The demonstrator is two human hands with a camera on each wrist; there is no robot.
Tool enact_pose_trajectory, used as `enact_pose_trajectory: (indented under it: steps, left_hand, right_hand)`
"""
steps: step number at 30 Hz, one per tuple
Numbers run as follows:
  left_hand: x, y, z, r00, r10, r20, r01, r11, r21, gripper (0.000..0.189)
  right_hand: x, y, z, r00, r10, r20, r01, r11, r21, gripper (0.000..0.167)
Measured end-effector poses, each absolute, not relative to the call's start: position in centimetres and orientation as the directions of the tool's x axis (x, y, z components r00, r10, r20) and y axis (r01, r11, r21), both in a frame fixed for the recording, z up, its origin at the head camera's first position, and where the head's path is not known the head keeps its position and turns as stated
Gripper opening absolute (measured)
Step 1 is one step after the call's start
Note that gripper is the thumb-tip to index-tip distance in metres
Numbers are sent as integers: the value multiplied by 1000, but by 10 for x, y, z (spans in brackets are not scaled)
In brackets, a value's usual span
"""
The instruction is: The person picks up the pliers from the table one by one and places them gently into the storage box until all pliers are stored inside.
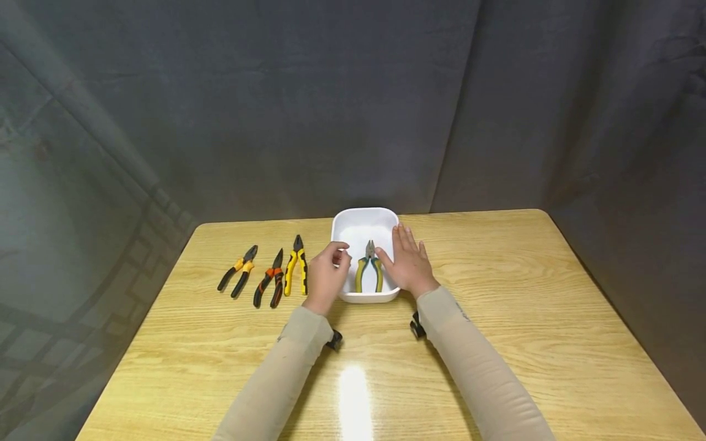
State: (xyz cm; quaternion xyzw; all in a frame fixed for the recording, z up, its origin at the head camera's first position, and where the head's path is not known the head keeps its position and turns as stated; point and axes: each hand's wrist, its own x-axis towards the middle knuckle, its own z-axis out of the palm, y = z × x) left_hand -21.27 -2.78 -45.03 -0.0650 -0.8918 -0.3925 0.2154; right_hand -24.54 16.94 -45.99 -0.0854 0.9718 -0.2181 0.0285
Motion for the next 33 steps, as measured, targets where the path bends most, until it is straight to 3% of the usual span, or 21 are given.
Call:
enact_pose_trajectory:
  steps: [33]
  left_hand:
    - [-223,-78,-454,-924,-184,334,122,686,717,28]
  right_hand:
    - [-244,169,-460,-984,-177,-26,-146,881,-450,83]
